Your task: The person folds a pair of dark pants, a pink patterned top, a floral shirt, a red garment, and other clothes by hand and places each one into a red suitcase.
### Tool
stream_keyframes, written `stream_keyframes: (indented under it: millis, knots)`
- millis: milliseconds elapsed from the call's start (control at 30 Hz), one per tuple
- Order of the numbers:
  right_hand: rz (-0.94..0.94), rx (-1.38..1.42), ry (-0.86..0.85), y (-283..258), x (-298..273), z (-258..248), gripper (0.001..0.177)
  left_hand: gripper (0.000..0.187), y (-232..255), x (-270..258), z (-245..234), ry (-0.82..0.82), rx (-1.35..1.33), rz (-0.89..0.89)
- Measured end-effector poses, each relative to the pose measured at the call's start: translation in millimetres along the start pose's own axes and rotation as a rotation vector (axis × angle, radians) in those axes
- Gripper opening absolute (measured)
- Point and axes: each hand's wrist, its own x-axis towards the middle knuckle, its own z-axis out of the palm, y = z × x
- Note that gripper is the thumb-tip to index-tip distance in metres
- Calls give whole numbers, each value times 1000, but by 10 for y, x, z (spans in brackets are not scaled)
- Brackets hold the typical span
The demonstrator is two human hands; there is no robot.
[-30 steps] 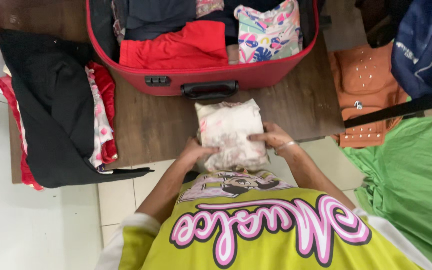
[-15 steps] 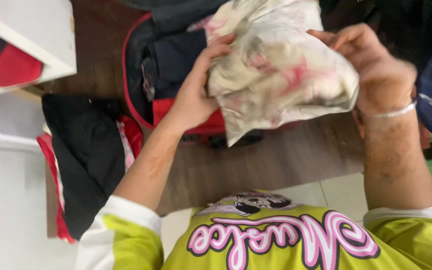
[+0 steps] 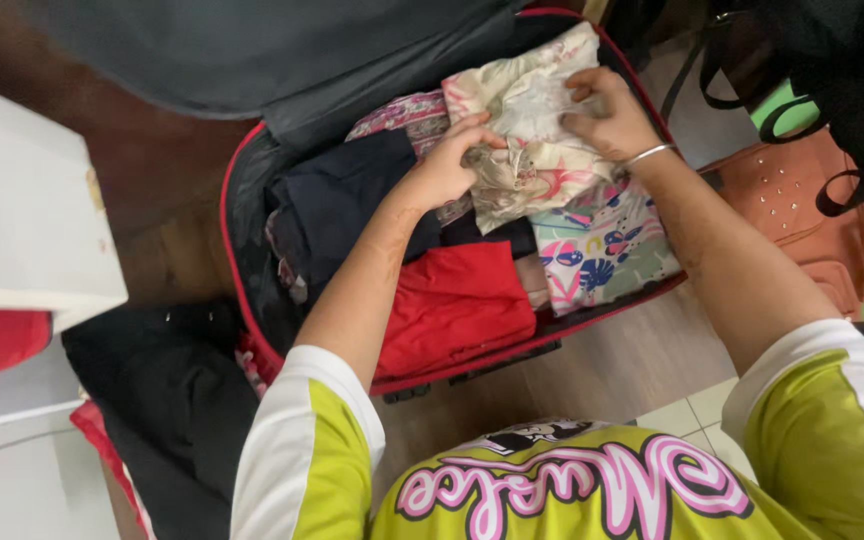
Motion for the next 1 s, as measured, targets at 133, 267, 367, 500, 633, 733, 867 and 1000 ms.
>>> stream_keyframes:
  millis: [133,267,367,500,633,733,867,1000]
  knots:
    - [258,-353,-56,-245,18,135,72,55,393,48,40,86,249,-359]
    - [154,-688,-219,-410,230,333,87,112,734,148,181,264,910,-191]
    - [118,-750,-316,-287,366,477,96,137,567,221,240,133,792,-283]
    - [88,-749,-347,-55,366,631,102,148,291,284,376,36,737,-448]
    - [164,-687,-430,89,435,691,104,150,181,361,333,-46,684,-519]
    - [127,-639,-383,161,432,744,106,149,159,367,344,-46,708,-530]
    - [133,-638,-364,227,389,780,106,142,92,335,465,18,800,-503]
    - [164,-666,-400,264,322,798,105,131,34,129,618,79,836,-520]
